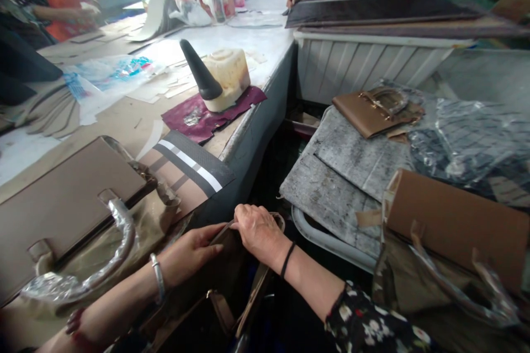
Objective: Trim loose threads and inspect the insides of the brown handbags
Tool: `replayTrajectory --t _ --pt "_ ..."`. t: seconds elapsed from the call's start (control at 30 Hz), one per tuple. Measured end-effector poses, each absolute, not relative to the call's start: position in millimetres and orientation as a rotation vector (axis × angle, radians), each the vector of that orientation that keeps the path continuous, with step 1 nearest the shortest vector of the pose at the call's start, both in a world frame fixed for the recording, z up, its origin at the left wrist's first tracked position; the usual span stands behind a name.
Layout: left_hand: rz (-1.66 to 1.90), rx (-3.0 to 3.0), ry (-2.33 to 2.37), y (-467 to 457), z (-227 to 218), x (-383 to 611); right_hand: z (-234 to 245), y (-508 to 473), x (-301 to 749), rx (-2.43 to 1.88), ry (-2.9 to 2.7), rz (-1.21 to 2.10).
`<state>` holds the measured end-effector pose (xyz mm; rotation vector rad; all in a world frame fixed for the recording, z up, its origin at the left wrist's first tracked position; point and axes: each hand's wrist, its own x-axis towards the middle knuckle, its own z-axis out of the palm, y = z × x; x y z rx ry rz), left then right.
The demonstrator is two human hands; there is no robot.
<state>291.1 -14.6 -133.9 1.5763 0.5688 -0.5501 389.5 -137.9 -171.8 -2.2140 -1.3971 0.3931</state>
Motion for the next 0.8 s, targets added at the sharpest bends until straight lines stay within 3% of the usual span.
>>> replayTrajectory --t 0.3,0.8 --pt "-0.655 1.858 0.58 -10 -149 309 -173 -139 388 -2.201 -1.352 0.451" --pt "-0.534 1.907 0.561 -13 -163 312 -188 -155 403 -2.128 -1.315 0.559"
